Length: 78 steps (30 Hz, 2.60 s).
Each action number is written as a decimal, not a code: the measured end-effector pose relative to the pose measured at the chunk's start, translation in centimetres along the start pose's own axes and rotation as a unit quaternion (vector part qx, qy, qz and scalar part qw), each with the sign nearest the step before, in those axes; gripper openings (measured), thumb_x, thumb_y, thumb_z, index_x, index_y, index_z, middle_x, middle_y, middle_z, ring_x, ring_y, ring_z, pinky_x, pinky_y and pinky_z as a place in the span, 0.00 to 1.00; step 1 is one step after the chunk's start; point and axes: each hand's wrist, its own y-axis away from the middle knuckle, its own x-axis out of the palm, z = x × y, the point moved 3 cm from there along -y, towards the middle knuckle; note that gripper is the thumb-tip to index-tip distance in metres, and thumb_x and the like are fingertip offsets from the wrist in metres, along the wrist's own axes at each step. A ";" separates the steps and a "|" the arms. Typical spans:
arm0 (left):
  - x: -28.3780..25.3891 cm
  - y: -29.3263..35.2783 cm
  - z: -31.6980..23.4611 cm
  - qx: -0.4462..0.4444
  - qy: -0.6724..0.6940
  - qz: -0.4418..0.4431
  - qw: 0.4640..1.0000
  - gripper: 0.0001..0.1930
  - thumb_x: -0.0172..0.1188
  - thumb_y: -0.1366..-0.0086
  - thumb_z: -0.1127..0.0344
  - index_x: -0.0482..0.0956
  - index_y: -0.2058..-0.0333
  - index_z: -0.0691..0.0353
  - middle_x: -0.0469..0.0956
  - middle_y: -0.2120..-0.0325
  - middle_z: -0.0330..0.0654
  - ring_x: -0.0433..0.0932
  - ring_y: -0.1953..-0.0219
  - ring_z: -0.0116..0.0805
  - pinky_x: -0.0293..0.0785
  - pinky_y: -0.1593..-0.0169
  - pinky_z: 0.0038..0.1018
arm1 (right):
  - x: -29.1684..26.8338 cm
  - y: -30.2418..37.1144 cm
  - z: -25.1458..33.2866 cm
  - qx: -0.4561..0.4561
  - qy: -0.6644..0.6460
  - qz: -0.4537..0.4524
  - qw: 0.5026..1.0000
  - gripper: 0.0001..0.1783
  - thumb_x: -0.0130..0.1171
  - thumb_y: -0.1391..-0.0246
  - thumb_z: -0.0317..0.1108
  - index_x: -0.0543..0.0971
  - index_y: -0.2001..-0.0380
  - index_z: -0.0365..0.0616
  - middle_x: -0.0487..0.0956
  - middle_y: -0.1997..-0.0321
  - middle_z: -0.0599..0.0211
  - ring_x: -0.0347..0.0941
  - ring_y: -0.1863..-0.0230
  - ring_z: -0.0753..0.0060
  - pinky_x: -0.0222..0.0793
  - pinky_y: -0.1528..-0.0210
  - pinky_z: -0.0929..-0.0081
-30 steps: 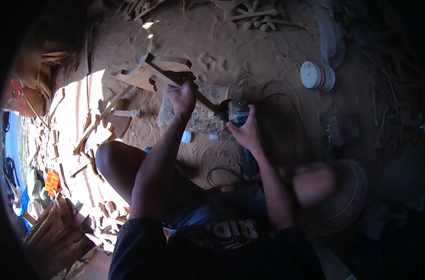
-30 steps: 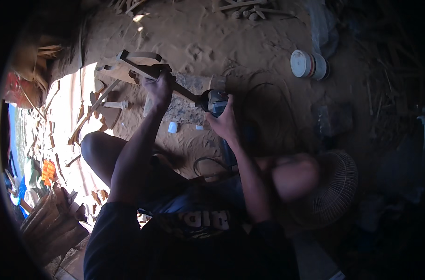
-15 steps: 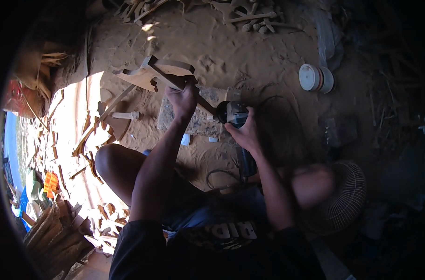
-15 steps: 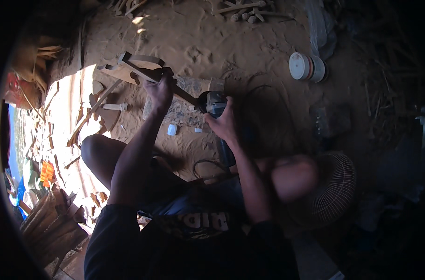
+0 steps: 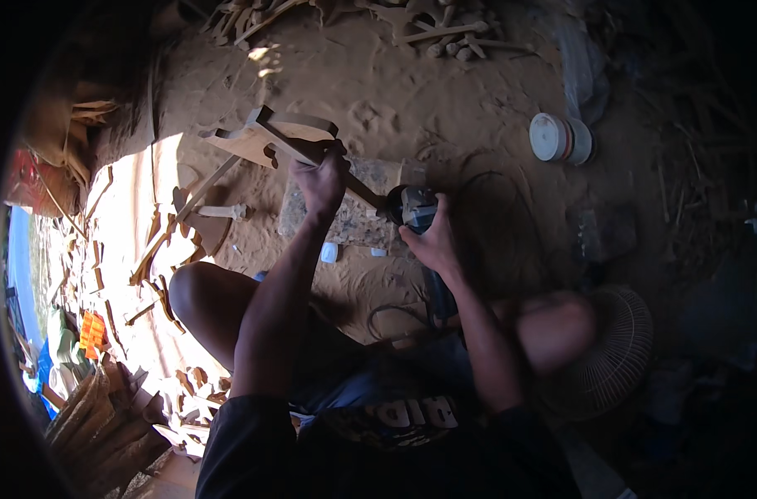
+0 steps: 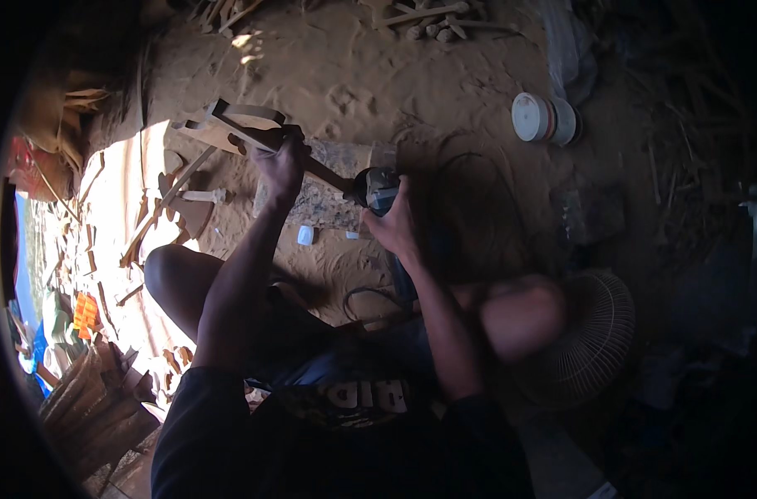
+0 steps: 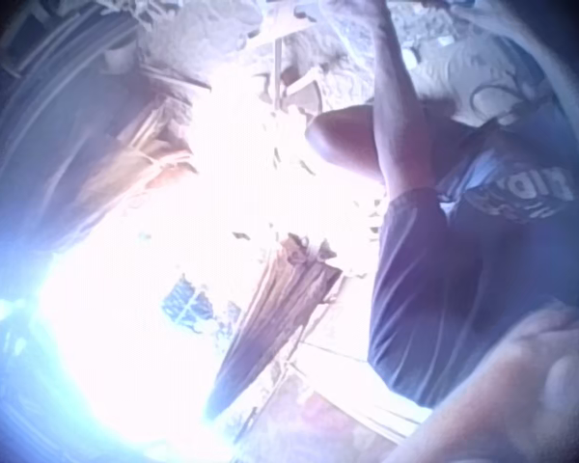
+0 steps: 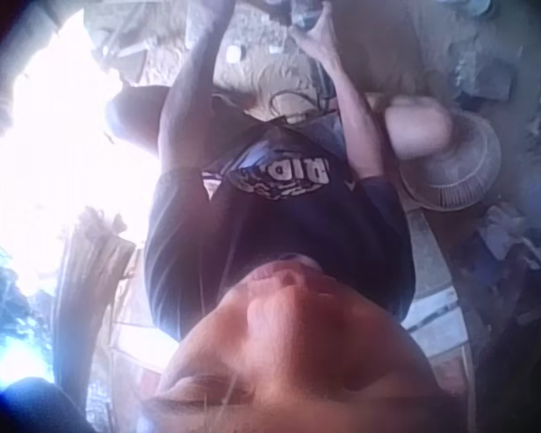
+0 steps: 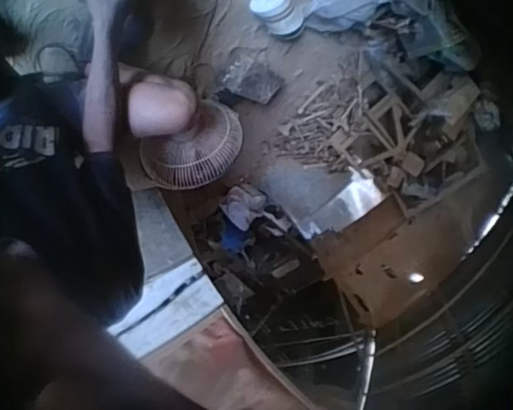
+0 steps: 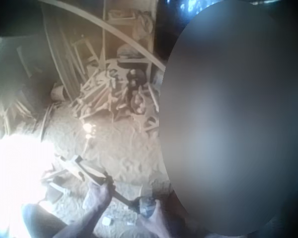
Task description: The person sands a wooden axe-shaped object using a power sander, holding the wood by its handle and rotating it to reach different edges.
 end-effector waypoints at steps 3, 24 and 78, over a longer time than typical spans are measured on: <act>0.2 0.1 0.1 -0.001 0.004 0.007 1.000 0.02 0.62 0.30 0.74 0.81 0.65 0.65 0.79 0.76 0.38 0.79 0.78 0.28 0.80 0.72 0.28 | -0.1 -0.4 0.1 -0.022 0.003 0.007 1.000 0.60 0.78 0.50 0.42 0.54 0.24 0.30 0.72 0.30 0.34 0.72 0.29 0.42 0.68 0.27 0.56; -10.5 -4.1 7.6 -0.184 0.076 -0.454 0.868 0.11 0.63 0.34 0.64 0.71 0.68 0.63 0.64 0.84 0.39 0.64 0.88 0.36 0.62 0.84 0.36 | -1.3 1.0 0.0 -0.037 -0.063 -0.049 0.996 0.61 0.75 0.46 0.37 0.47 0.20 0.36 0.69 0.29 0.36 0.71 0.29 0.45 0.66 0.26 0.57; -9.7 -5.3 10.0 -0.140 0.015 -0.408 0.902 0.14 0.59 0.37 0.65 0.68 0.76 0.66 0.68 0.84 0.42 0.69 0.82 0.38 0.67 0.76 0.42 | 1.2 2.1 2.3 -0.040 0.199 0.009 0.979 0.57 0.74 0.45 0.43 0.53 0.21 0.40 0.78 0.36 0.30 0.79 0.40 0.28 0.77 0.40 0.45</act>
